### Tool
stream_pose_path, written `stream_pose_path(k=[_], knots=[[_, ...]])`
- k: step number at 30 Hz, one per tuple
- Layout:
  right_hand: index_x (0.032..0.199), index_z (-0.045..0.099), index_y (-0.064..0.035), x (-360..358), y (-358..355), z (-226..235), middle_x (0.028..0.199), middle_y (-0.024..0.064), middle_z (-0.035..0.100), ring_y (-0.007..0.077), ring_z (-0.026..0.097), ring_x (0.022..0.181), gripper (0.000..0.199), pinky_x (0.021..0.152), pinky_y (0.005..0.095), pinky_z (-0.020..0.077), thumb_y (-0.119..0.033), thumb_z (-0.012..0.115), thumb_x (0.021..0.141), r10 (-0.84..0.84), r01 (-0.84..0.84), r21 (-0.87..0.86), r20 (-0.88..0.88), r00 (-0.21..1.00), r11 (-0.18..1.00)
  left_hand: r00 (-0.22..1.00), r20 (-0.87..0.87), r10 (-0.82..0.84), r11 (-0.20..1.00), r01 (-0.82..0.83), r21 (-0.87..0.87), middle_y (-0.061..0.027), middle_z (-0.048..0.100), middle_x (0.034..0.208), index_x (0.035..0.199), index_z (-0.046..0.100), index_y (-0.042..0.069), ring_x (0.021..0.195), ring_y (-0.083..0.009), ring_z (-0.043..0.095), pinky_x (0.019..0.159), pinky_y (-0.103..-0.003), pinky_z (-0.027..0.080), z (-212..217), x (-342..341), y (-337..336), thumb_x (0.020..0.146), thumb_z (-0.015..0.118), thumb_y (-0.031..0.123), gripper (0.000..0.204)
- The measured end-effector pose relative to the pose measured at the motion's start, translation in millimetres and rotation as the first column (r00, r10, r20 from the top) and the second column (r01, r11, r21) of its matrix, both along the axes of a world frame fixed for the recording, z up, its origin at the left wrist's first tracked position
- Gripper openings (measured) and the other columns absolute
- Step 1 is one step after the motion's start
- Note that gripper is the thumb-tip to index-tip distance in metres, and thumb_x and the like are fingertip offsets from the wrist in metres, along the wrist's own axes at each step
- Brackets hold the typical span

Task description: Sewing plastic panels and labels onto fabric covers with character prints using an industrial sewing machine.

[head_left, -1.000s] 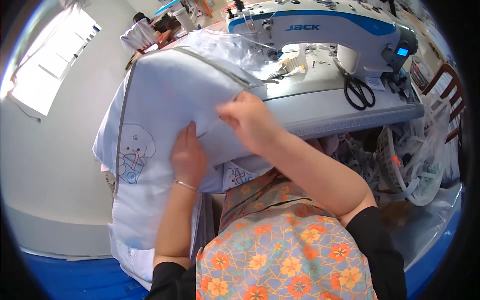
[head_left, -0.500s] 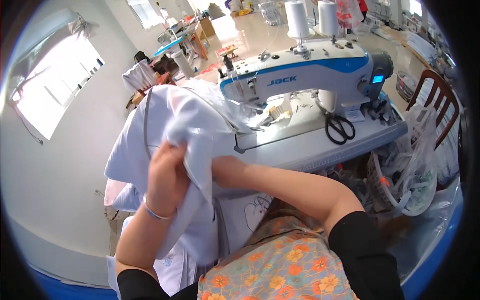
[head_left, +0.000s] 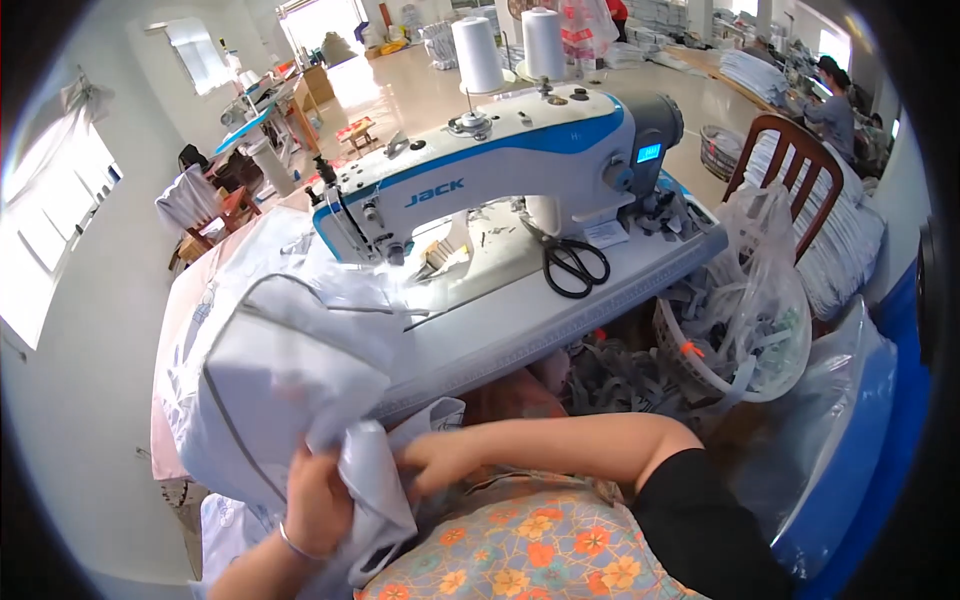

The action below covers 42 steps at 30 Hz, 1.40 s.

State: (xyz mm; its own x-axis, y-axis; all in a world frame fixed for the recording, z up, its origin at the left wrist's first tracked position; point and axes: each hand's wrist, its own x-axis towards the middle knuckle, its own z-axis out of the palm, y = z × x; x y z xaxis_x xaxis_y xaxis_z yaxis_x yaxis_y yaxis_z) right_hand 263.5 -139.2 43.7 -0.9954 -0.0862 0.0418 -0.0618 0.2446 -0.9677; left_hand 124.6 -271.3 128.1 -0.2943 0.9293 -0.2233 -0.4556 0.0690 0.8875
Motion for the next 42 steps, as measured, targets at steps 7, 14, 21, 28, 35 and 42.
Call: stream_pose_path(k=[7, 14, 21, 28, 35, 42], knots=[[0.139, 0.048, -0.0004, 31.2, -3.5, -7.3, 0.132, 0.0092, 0.059, 0.0201, 0.057, 0.122, 0.047, 0.105, 0.0361, 0.0433, -0.019, 0.059, 0.097, -0.357, 0.325, -0.825, 0.163, 0.92, 0.462, 0.749, -0.376, -0.546, 0.82, 0.386, -0.422, -0.016, 0.064, 0.115, 0.132, 0.053, 0.009, 0.102, -0.0259, 0.066, 0.085, -0.039, 0.053, -24.1, 18.5, -34.9, 0.095, 0.052, 0.012, 0.037], [0.131, 0.056, -0.0003, 31.4, -12.9, -5.9, 0.128, 0.0127, 0.064, 0.0233, 0.063, 0.115, 0.035, 0.1, 0.0424, 0.0503, -0.012, 0.058, 0.099, -0.315, 0.366, -0.914, 0.299, 0.9, 0.176, -0.297, -0.954, -0.032, 0.743, 0.632, -0.222, -0.0109, 0.069, 0.1, 0.1, 0.065, 0.007, 0.087, -0.0352, 0.066, 0.079, -0.039, 0.054, 95.7, 9.9, 58.1, 0.085, 0.07, 0.016, 0.018], [0.125, 0.058, 0.0001, 70.4, 8.6, -33.2, 0.092, 0.004, 0.067, 0.0117, 0.062, 0.064, 0.03, 0.065, 0.0265, 0.0555, -0.011, 0.062, 0.097, -0.255, 0.473, -0.792, 0.401, 0.88, 0.386, -0.494, -0.701, -0.514, 0.799, 0.022, -0.601, -0.0181, 0.059, 0.128, 0.125, 0.061, 0.006, 0.123, -0.0367, 0.052, 0.107, -0.05, 0.039, -15.2, -67.5, 104.2, 0.082, 0.072, 0.025, 0.048], [0.097, 0.066, -0.0024, 69.2, 41.4, -23.7, 0.08, 0.0078, 0.067, 0.014, 0.064, 0.071, 0.02, 0.066, 0.0311, 0.0523, -0.016, 0.073, 0.083, -0.783, 0.742, 0.27, 0.094, 0.615, 0.614, -0.443, -0.883, 0.154, 0.96, 0.279, 0.027, -0.0106, 0.063, 0.126, 0.119, 0.065, 0.008, 0.123, -0.0304, 0.056, 0.112, -0.052, 0.035, -83.1, -104.7, 66.0, 0.082, 0.063, 0.005, 0.037], [0.132, 0.054, -0.0002, 48.7, 68.4, -1.0, 0.133, 0.0052, 0.053, 0.0091, 0.058, 0.099, 0.038, 0.091, 0.0244, 0.0452, -0.017, 0.057, 0.098, -0.766, 0.656, -0.457, -0.091, 0.637, 0.6, -0.371, -0.835, 0.407, 0.903, 0.3, 0.307, -0.0074, 0.069, 0.107, 0.102, 0.07, 0.006, 0.109, -0.0261, 0.064, 0.112, -0.049, 0.035, -36.8, -98.8, 65.5, 0.083, 0.058, -0.001, 0.024], [0.116, 0.067, 0.0004, 43.8, 50.4, 3.7, 0.118, 0.0045, 0.064, 0.0082, 0.06, 0.099, 0.024, 0.086, 0.023, 0.0473, -0.005, 0.063, 0.093, -0.607, 0.585, -0.347, 0.054, 0.793, 0.733, -0.413, -0.808, 0.419, 0.881, 0.401, 0.252, -0.0098, 0.069, 0.103, 0.098, 0.07, 0.003, 0.101, -0.0264, 0.067, 0.1, -0.048, 0.047, -13.0, -113.2, 26.0, 0.085, 0.058, 0.001, 0.018]])
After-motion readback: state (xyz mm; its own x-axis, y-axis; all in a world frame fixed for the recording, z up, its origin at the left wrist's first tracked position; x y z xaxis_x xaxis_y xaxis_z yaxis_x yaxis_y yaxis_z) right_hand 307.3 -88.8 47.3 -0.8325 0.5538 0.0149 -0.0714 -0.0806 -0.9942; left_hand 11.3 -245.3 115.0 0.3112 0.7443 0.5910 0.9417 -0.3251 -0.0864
